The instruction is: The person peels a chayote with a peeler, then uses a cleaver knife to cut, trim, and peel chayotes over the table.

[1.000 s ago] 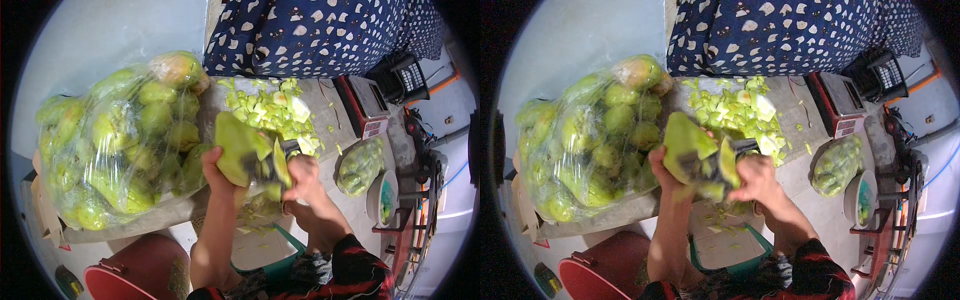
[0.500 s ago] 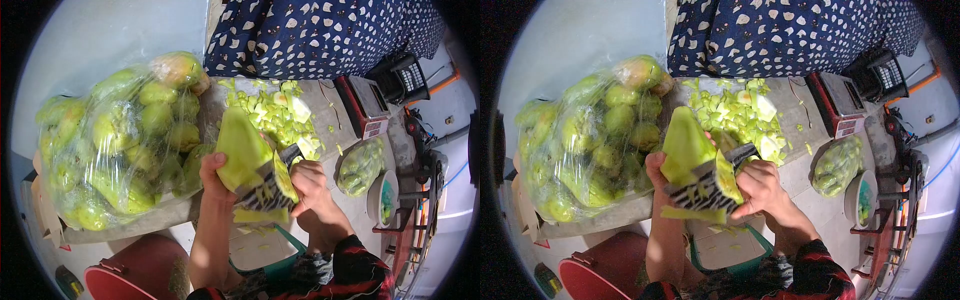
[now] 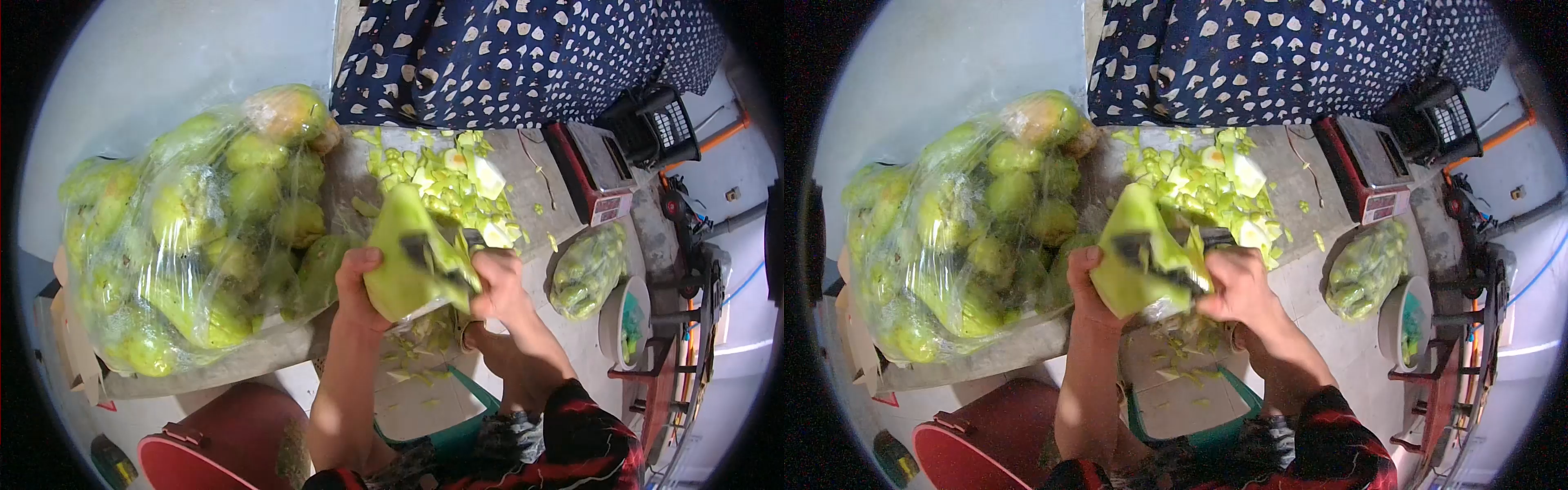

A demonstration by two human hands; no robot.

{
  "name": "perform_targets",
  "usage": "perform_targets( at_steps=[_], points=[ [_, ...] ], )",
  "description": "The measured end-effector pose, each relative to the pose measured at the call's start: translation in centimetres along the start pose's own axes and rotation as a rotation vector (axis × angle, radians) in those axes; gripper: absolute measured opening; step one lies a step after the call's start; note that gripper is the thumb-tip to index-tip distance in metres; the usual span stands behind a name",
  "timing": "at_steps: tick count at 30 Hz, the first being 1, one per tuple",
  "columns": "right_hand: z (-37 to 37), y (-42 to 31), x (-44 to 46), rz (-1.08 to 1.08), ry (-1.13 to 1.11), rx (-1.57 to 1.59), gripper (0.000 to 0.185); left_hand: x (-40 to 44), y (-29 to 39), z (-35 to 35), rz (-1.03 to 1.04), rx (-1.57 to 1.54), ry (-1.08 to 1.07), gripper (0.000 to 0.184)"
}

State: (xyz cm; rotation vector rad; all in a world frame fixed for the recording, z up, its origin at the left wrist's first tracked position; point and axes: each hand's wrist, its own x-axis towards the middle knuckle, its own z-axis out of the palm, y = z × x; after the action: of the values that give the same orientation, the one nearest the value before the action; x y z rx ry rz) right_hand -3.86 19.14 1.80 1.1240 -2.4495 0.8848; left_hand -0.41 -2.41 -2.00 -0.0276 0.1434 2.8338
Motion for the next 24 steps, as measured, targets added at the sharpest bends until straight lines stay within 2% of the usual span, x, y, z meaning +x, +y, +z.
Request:
perform_targets(
  at_steps=[1,2,4,8,10,11,12,14,18,20,22,24],
  points=[
    [0.5,0.7,-0.3,0.188,-0.011,0.042,0.069,0.2,0.2,0.0,-0.001,-0.055,-0.101,0.066],
    [1.0,1.6,-0.6,0.242,-0.031,0.037,0.069,0.2,0.2,0.6,-0.004,-0.051,-0.105,0.066],
    [0.8,1.9,-0.9,0.214,-0.031,0.076,0.069,-0.1,0.5,2.0,0.044,-0.013,-0.006,0.065],
    [-0.4,0.1,0.0,0.104,0.003,0.174,0.069,0.1,0.4,0.4,0.003,-0.15,-0.014,0.069],
    [-0.6,0.1,0.1,-0.017,0.017,0.172,0.068,0.2,0.3,0.7,-0.068,-0.133,-0.139,0.069],
    [-0.1,-0.2,0.3,0.116,0.047,0.074,0.07,0.2,0.1,0.7,-0.07,-0.134,-0.14,0.069],
    [0.9,1.3,0.0,0.372,0.038,0.134,0.072,0.1,-0.1,0.9,-0.076,-0.044,-0.115,0.07],
    [2.0,4.8,-0.9,0.445,0.006,-0.075,0.073,0.2,-0.2,1.3,-0.089,0.062,-0.102,0.07],
    [0.8,3.4,-0.4,0.449,0.057,0.039,0.074,0.4,-0.5,1.9,-0.01,-0.008,-0.092,0.073],
    [0.4,2.4,0.0,0.449,0.112,0.166,0.081,0.8,-0.3,1.9,0.019,-0.029,-0.068,0.076],
    [0.5,2.1,0.1,0.473,0.127,0.225,0.082,1.2,0.0,1.8,0.113,-0.025,0.063,0.07],
    [0.9,2.7,-0.4,0.342,0.127,0.127,0.082,1.1,-0.1,1.9,0.127,-0.019,0.094,0.066]
  ],
)
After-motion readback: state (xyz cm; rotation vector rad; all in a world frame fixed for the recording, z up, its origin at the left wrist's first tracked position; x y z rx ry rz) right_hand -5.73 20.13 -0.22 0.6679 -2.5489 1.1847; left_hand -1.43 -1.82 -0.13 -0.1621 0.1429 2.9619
